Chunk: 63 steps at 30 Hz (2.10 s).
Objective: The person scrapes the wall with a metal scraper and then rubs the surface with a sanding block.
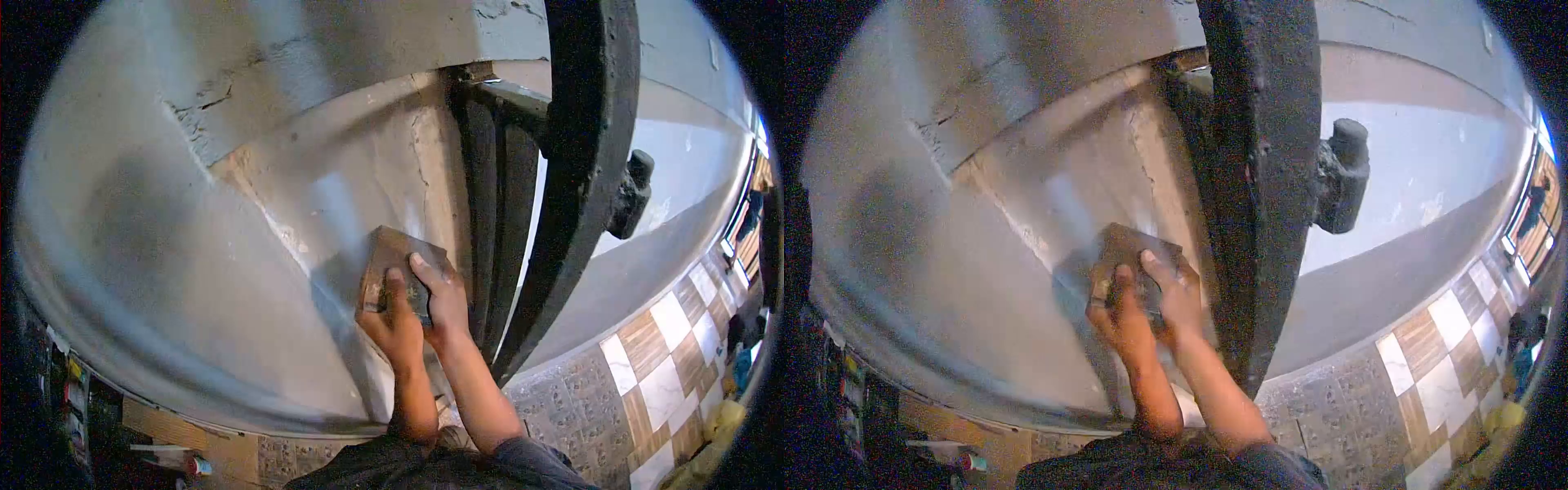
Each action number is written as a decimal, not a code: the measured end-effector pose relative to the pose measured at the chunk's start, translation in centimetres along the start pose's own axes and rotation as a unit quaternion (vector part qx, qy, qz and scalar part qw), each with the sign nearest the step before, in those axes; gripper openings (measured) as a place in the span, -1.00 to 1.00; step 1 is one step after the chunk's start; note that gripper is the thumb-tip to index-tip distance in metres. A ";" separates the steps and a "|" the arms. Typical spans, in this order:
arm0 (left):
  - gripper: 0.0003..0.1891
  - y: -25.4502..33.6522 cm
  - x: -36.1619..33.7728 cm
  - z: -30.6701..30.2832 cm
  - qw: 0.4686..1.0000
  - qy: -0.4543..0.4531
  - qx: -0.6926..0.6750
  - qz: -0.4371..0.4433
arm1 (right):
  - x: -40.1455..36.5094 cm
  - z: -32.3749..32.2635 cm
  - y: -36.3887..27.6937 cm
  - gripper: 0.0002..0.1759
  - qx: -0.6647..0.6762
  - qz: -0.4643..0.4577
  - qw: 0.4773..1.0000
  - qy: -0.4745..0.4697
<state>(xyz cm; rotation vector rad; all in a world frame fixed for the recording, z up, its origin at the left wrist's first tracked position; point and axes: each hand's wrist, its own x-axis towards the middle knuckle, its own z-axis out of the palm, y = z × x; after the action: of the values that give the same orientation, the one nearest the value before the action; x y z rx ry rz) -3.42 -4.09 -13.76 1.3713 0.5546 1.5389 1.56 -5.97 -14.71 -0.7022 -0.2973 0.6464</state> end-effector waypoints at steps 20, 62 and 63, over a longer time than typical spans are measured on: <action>-0.74 -2.8 -2.1 0.3 0.999 0.019 -0.049 0.002 | -0.7 -2.9 -0.4 -0.66 0.030 0.039 0.997 -0.053; -0.66 -6.0 -3.2 -2.6 0.995 0.059 0.027 -0.082 | -0.1 -6.4 4.7 -0.61 -0.222 -0.087 0.971 0.015; -0.68 -5.9 -3.0 -2.5 0.995 0.047 0.068 -0.058 | 0.2 -6.5 4.8 -0.61 -0.221 -0.090 0.971 0.013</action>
<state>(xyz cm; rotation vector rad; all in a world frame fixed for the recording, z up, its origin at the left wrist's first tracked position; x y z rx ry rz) -3.97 -3.52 -20.83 1.3475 0.7963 1.4994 2.53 -6.29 -22.73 -1.0963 -0.4826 0.3983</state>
